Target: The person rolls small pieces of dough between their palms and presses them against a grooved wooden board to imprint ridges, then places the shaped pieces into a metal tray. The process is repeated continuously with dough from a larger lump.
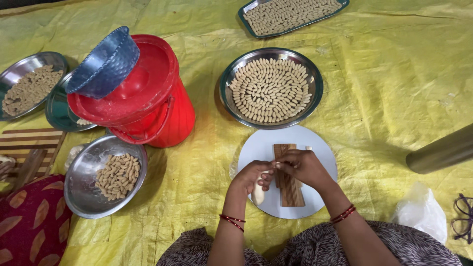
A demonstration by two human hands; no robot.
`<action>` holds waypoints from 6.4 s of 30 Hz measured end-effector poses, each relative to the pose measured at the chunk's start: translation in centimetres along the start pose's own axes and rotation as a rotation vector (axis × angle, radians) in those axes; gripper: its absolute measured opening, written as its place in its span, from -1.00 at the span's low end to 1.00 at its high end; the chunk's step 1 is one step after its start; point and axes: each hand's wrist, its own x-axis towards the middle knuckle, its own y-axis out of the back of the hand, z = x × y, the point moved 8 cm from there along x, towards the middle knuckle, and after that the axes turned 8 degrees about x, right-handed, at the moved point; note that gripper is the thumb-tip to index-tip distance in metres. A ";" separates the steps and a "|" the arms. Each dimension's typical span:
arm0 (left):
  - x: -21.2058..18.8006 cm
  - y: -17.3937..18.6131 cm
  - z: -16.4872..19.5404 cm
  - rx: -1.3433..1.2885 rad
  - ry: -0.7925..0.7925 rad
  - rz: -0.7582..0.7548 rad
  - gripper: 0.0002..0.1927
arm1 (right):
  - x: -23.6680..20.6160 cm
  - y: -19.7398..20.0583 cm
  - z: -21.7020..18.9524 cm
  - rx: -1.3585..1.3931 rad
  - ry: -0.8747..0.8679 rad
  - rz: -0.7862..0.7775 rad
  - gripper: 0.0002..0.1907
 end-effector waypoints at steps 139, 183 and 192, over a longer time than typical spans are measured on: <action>0.0 -1.1 0.1 0.207 -0.006 0.004 -0.66 | 0.2 -0.7 1.4 -0.066 0.063 -0.123 -0.63; 0.0 -2.9 0.9 -0.069 -0.133 -0.189 -0.69 | 0.7 -2.1 4.3 0.225 -0.108 -0.134 -0.59; 0.7 -1.5 0.4 0.050 -0.004 0.045 -0.58 | 0.5 -0.4 4.0 0.027 -0.108 0.133 -0.84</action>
